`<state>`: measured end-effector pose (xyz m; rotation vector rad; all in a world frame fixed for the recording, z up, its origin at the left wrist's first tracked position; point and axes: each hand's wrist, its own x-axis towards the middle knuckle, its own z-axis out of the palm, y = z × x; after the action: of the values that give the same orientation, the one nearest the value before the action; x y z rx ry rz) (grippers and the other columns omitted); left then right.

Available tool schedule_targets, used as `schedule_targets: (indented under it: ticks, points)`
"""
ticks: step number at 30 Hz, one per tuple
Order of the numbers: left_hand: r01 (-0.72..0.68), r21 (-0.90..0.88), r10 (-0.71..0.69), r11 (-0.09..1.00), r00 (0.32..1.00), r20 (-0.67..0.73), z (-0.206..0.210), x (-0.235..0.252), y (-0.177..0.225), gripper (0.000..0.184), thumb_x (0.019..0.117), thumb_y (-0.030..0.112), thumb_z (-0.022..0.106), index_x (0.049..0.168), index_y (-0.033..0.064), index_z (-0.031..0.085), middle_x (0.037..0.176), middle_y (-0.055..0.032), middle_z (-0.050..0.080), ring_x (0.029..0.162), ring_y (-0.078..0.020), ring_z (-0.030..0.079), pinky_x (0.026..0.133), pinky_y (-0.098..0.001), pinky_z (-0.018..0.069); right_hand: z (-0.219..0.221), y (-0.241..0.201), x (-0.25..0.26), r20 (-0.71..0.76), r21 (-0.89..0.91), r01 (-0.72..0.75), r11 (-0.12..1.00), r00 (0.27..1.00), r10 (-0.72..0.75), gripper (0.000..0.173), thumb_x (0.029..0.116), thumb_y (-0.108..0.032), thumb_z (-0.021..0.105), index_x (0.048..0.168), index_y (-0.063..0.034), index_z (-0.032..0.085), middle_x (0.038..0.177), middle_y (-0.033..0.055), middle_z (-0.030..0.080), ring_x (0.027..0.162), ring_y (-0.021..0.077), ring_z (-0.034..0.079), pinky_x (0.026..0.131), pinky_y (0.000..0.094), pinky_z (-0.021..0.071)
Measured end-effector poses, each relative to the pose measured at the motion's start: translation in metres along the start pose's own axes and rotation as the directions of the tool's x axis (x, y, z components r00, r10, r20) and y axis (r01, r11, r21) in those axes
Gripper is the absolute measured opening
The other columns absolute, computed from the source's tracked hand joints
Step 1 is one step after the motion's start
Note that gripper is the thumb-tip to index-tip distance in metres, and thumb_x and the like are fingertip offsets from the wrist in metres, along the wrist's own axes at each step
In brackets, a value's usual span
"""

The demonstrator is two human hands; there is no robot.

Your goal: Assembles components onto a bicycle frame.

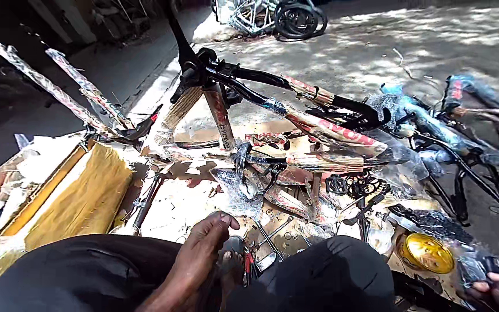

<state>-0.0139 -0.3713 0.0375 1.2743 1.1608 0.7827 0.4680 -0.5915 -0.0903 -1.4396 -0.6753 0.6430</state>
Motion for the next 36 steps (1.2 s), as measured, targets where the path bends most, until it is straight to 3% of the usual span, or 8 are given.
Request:
schedule_targets:
  ticks: [6, 9, 13, 17, 23, 25, 29, 36]
  points:
    - [0.196, -0.258, -0.179, 0.946, 0.980, 0.091, 0.021, 0.024, -0.015, 0.036, 0.1109, 0.029, 0.038, 0.096, 0.0116, 0.065, 0.070, 0.0039, 0.050, 0.054, -0.0059, 0.044, 0.048, -0.0201, 0.0369, 0.221, -0.096, 0.049, 0.517, 0.209, -0.226, 0.952, 0.851, 0.088, 0.023, 0.1031, -0.024, 0.041, 0.091, -0.0196, 0.061, 0.076, -0.0038, 0.058, 0.065, 0.0071, 0.057, 0.063, 0.0252, 0.0529]
    - [0.152, -0.181, -0.143, 0.972, 0.988, 0.062, 0.024, 0.033, -0.034, 0.035, 0.1101, 0.023, 0.036, 0.100, 0.0106, 0.067, 0.066, 0.0045, 0.044, 0.050, -0.0059, 0.036, 0.045, -0.0221, 0.0295, 0.296, -0.071, 0.057, 0.607, -0.270, -0.256, 0.928, 0.703, 0.370, 0.036, 0.1119, -0.033, 0.035, 0.095, -0.0114, 0.059, 0.067, -0.0024, 0.047, 0.054, 0.0075, 0.046, 0.051, 0.0242, 0.0430]
    - [0.202, -0.131, -0.217, 0.971, 0.969, -0.114, 0.019, 0.064, -0.065, 0.036, 0.1124, 0.026, 0.034, 0.102, 0.0104, 0.064, 0.068, 0.0015, 0.044, 0.052, -0.0104, 0.038, 0.049, -0.0271, 0.0331, 0.338, 0.002, 0.071, 0.394, -0.892, 0.274, 0.360, 0.861, 0.321, 0.050, 0.1057, -0.027, 0.051, 0.148, -0.0012, 0.043, 0.115, 0.0267, 0.068, 0.105, 0.0426, 0.069, 0.092, 0.0600, 0.0532]
    - [0.226, -0.093, -0.237, 0.970, 0.963, -0.129, 0.023, 0.090, -0.124, 0.037, 0.1096, 0.023, 0.034, 0.100, 0.0068, 0.066, 0.073, -0.0014, 0.049, 0.063, -0.0152, 0.047, 0.062, -0.0355, 0.0432, 0.344, 0.040, 0.087, 0.220, -0.968, 0.160, 0.191, 0.908, 0.357, 0.065, 0.1003, -0.038, 0.061, 0.145, 0.0067, 0.046, 0.133, 0.0283, 0.062, 0.124, 0.0420, 0.062, 0.105, 0.0566, 0.0475]
    - [0.423, -0.292, -0.419, 0.858, 0.905, 0.077, 0.025, 0.086, -0.180, 0.038, 0.1124, 0.029, 0.035, 0.106, 0.0063, 0.065, 0.066, 0.0014, 0.050, 0.050, -0.0095, 0.043, 0.048, -0.0251, 0.0386, 0.354, 0.047, 0.084, 0.353, -0.886, 0.164, 0.434, 0.845, 0.401, 0.025, 0.1015, -0.027, 0.061, 0.109, -0.0062, 0.073, 0.101, 0.0157, 0.073, 0.093, 0.0316, 0.069, 0.083, 0.0536, 0.0540]
    - [0.447, -0.332, -0.420, 0.830, 0.894, 0.155, 0.020, 0.091, -0.187, 0.041, 0.1133, 0.030, 0.031, 0.110, 0.0061, 0.064, 0.067, 0.0011, 0.053, 0.049, -0.0089, 0.043, 0.047, -0.0239, 0.0387, 0.357, 0.054, 0.068, 0.366, -0.817, 0.026, 0.575, 0.796, 0.483, 0.027, 0.1033, -0.033, 0.062, 0.113, -0.0078, 0.066, 0.092, 0.0088, 0.070, 0.075, 0.0207, 0.064, 0.067, 0.0417, 0.0511]
    - [0.398, -0.371, -0.348, 0.839, 0.917, 0.196, 0.014, 0.096, -0.194, 0.038, 0.1120, 0.024, 0.032, 0.112, 0.0043, 0.065, 0.074, -0.0004, 0.059, 0.056, -0.0092, 0.050, 0.052, -0.0240, 0.0431, 0.357, 0.059, 0.076, 0.239, -0.899, 0.007, 0.438, 0.846, 0.477, 0.051, 0.1001, -0.040, 0.064, 0.131, -0.0002, 0.059, 0.115, 0.0255, 0.068, 0.110, 0.0423, 0.066, 0.097, 0.0623, 0.0484]
    - [0.363, -0.397, -0.303, 0.843, 0.930, 0.207, 0.010, 0.099, -0.201, 0.038, 0.1122, 0.022, 0.033, 0.115, 0.0032, 0.066, 0.081, -0.0040, 0.063, 0.064, -0.0124, 0.056, 0.060, -0.0269, 0.0493, 0.380, 0.053, 0.049, 0.707, -0.528, 0.101, 0.843, 0.602, 0.370, 0.022, 0.0990, -0.031, 0.070, 0.110, -0.0115, 0.072, 0.085, 0.0031, 0.075, 0.067, 0.0153, 0.066, 0.064, 0.0383, 0.0547]
